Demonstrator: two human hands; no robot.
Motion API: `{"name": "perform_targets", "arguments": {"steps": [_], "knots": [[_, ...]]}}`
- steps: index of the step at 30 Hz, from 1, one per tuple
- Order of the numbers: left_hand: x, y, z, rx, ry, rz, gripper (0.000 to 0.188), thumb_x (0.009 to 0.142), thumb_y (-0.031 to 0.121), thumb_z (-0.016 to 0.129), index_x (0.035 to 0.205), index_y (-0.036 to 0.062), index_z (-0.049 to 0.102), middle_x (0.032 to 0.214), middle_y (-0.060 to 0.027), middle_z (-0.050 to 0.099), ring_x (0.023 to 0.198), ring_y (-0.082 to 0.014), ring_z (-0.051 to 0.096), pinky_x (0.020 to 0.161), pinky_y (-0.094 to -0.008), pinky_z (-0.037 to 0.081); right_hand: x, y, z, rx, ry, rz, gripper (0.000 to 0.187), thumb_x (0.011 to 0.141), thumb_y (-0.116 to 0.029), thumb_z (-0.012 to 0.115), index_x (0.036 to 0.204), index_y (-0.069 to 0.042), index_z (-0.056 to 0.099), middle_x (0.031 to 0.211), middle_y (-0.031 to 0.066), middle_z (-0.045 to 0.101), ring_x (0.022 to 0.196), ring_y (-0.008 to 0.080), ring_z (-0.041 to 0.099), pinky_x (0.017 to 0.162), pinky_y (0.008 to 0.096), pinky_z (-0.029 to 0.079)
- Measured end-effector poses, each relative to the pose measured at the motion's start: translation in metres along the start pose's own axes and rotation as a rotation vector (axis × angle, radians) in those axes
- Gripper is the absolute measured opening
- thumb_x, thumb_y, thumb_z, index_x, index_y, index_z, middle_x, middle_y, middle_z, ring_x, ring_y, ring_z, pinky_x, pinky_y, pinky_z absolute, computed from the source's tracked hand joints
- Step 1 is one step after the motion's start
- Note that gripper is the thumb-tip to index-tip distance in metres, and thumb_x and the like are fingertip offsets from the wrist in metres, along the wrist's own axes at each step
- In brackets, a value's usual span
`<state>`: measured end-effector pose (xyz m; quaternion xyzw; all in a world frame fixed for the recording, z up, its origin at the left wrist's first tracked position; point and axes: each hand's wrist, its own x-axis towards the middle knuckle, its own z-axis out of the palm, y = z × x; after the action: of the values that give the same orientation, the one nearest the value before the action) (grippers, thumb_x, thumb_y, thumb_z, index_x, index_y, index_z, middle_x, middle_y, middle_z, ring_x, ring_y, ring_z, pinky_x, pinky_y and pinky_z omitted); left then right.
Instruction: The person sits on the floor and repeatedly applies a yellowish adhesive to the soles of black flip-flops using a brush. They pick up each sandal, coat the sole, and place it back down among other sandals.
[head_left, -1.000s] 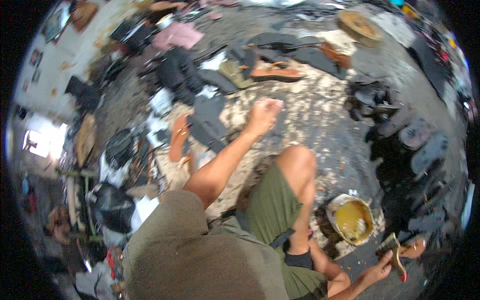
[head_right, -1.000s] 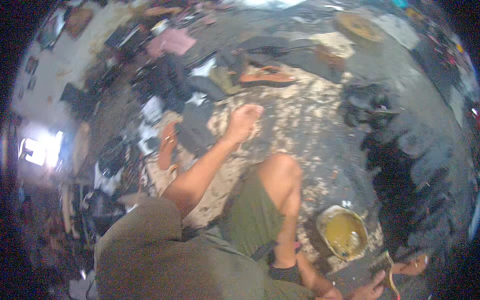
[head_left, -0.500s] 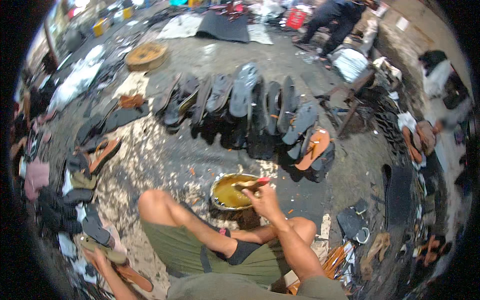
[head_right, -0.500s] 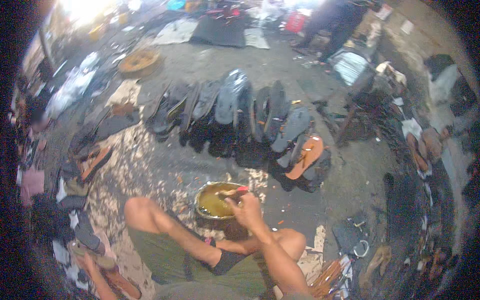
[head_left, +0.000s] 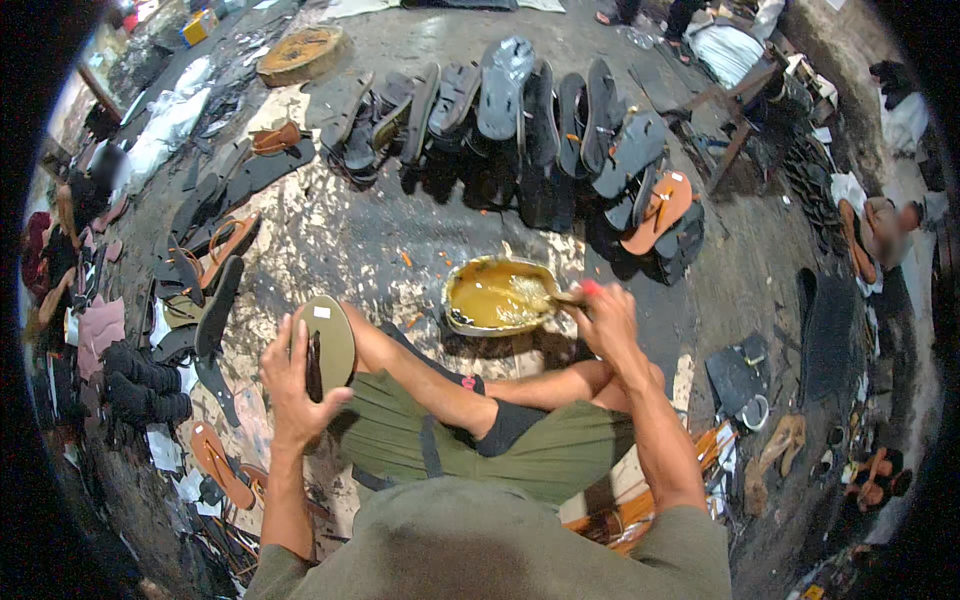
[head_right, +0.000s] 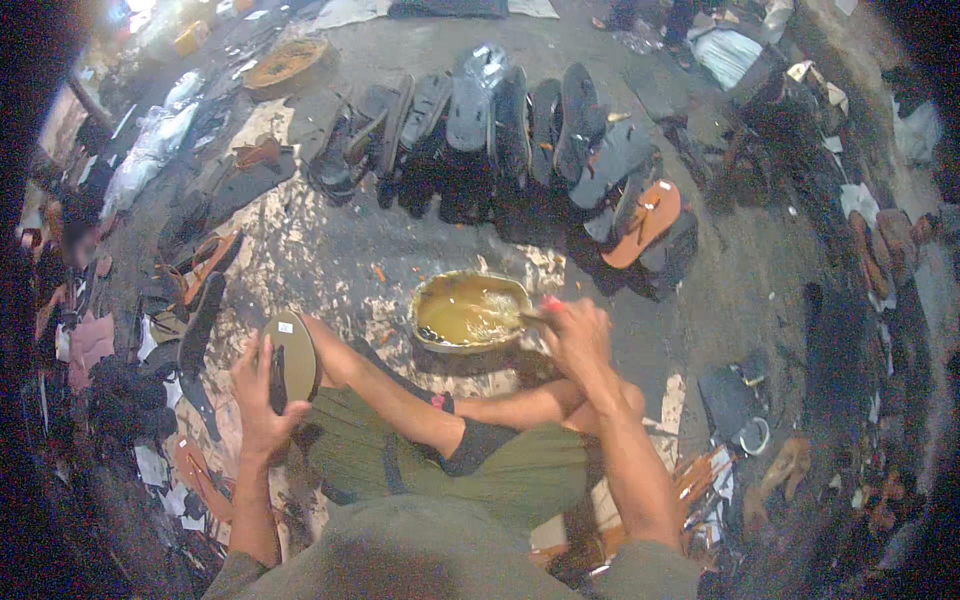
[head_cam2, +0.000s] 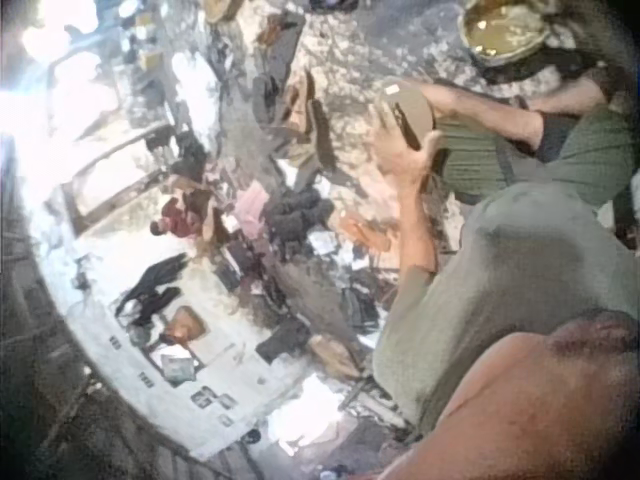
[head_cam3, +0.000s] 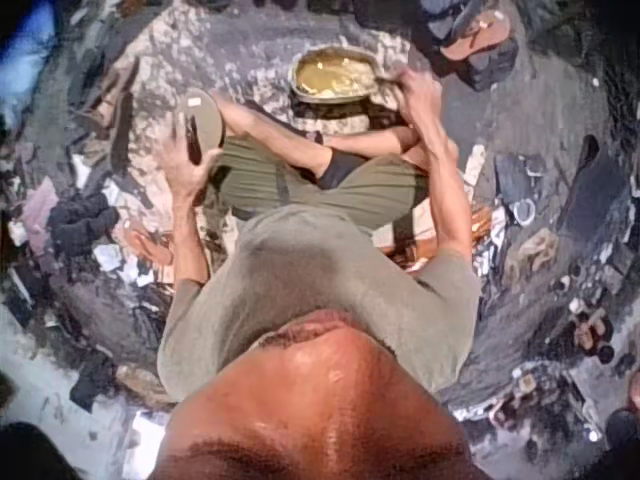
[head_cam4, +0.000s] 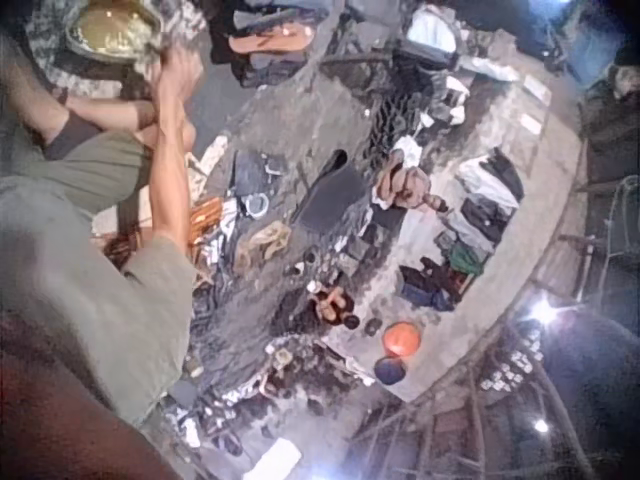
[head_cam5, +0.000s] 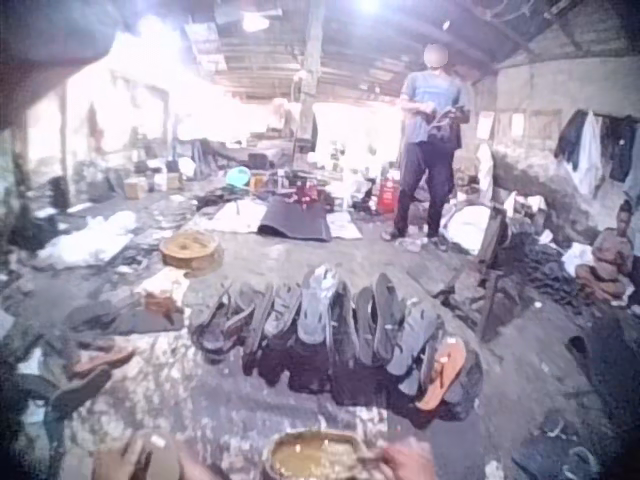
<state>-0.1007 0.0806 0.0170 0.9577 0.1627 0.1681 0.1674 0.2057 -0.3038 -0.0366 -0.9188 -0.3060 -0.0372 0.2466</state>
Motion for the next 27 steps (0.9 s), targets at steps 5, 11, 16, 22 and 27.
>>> {"name": "perform_targets", "arguments": {"steps": [5,11,16,22,27], "knots": [[0.021,0.004,-0.002,0.029,0.019,-0.043,0.112,0.076,0.062,0.080,0.158,0.0002,0.035,0.154,-0.0260,0.041,0.135,-0.0412,0.046,0.113,-0.0495,0.036,0.019,-0.031,-0.054,0.442,0.394,0.302,0.031,0.096,-0.033,0.073,0.108,-0.004,0.075,0.098,0.0085,0.074,0.093,0.0262,0.069,0.084,0.0413,0.052],[0.054,0.093,0.008,-1.656,0.031,-0.527,0.072,0.093,0.056,0.059,0.137,0.0001,0.053,0.114,-0.0145,0.066,0.097,-0.0246,0.067,0.084,-0.0367,0.057,0.011,-0.202,-0.021,1.151,0.105,0.164,0.024,0.097,-0.018,0.074,0.113,0.001,0.073,0.109,0.0077,0.072,0.098,0.0142,0.066,0.087,0.0303,0.053],[0.022,0.122,0.040,-2.057,-0.052,-0.486,0.071,0.096,0.059,0.054,0.135,-0.0001,0.054,0.114,-0.0159,0.070,0.097,-0.0264,0.072,0.081,-0.0383,0.062,0.041,-0.222,0.011,0.690,0.335,-0.225,0.025,0.098,-0.013,0.070,0.119,0.000,0.067,0.108,0.0144,0.073,0.095,0.0242,0.070,0.084,0.0369,0.054],[0.049,0.115,0.041,-2.308,-0.097,-0.365,0.073,0.096,0.061,0.050,0.138,0.0013,0.057,0.131,-0.0178,0.065,0.115,-0.0331,0.066,0.106,-0.0474,0.049,-0.004,-0.243,0.006,1.067,0.158,-0.282,0.025,0.094,-0.007,0.073,0.119,-0.003,0.070,0.114,0.0145,0.072,0.107,0.0301,0.069,0.097,0.0389,0.052],[0.007,0.124,0.041,-2.232,-0.131,-0.579,0.076,0.096,0.059,0.054,0.146,0.0013,0.048,0.137,-0.0160,0.062,0.119,-0.0287,0.064,0.103,-0.0438,0.053,0.047,-0.175,0.004,0.604,0.196,-0.093,0.026,0.097,-0.019,0.071,0.112,0.001,0.072,0.100,0.0133,0.075,0.089,0.0227,0.071,0.081,0.0357,0.054]]}}
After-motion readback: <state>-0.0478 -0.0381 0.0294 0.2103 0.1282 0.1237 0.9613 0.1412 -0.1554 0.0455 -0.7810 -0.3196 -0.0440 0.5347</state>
